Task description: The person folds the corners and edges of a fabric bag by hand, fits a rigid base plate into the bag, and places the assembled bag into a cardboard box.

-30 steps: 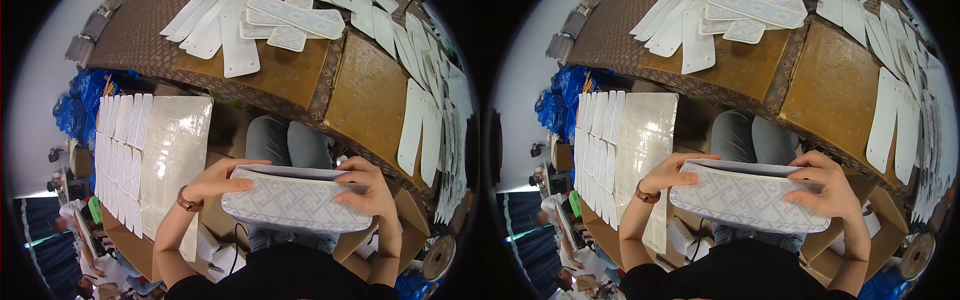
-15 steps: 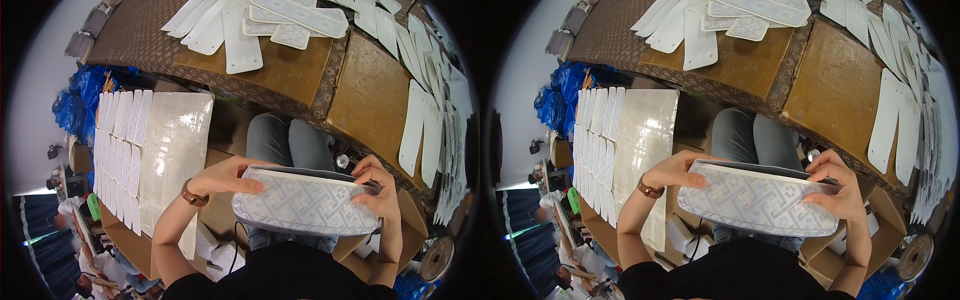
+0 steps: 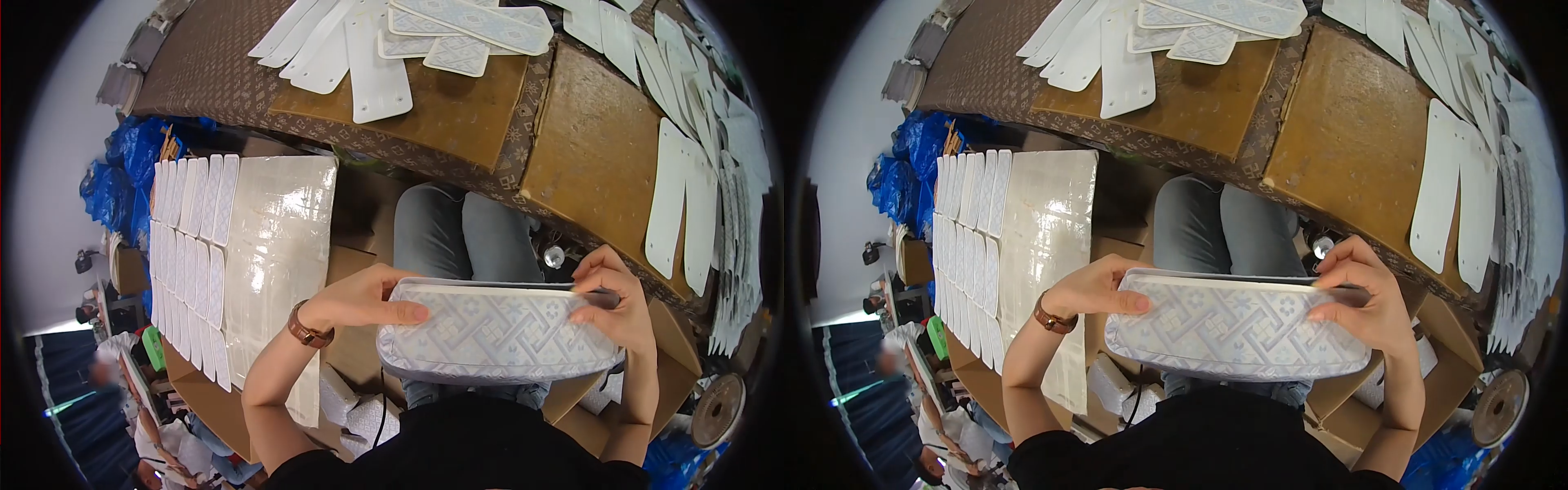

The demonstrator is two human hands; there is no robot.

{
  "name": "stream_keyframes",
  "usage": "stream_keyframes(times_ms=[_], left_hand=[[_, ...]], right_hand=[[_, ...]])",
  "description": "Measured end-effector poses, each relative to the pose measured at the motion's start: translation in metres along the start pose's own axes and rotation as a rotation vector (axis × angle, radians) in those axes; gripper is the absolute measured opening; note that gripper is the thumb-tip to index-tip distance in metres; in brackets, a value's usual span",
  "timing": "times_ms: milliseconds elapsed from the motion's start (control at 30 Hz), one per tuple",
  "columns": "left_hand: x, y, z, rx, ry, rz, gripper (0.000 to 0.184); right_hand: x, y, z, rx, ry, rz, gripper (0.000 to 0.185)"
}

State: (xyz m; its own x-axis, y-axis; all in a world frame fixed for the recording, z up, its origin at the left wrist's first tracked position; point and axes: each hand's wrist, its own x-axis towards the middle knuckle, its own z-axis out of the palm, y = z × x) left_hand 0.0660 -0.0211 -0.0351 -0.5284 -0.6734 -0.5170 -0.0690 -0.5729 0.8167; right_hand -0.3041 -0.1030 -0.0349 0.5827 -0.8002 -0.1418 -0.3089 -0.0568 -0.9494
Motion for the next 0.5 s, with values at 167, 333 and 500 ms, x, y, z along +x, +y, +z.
stream_keyframes(times_ms=[167,333,500], left_hand=[[-0.0049,0.0016,0.0063,-0.024,0.070,-0.060,0.057],[-0.0086,0.0009,0.0084,-0.025,0.074,-0.071,0.053],[-0.0105,-0.0026,0.0059,-0.004,0.026,-0.088,0.052]], right_hand=[[-0.0022,-0.0068,0.0037,0.056,0.001,0.093,0.030],[-0.0057,-0.0086,0.0061,-0.019,0.022,0.017,0.032],[-0.0054,-0.0087,0.0061,0.008,0.022,0.040,0.033]])
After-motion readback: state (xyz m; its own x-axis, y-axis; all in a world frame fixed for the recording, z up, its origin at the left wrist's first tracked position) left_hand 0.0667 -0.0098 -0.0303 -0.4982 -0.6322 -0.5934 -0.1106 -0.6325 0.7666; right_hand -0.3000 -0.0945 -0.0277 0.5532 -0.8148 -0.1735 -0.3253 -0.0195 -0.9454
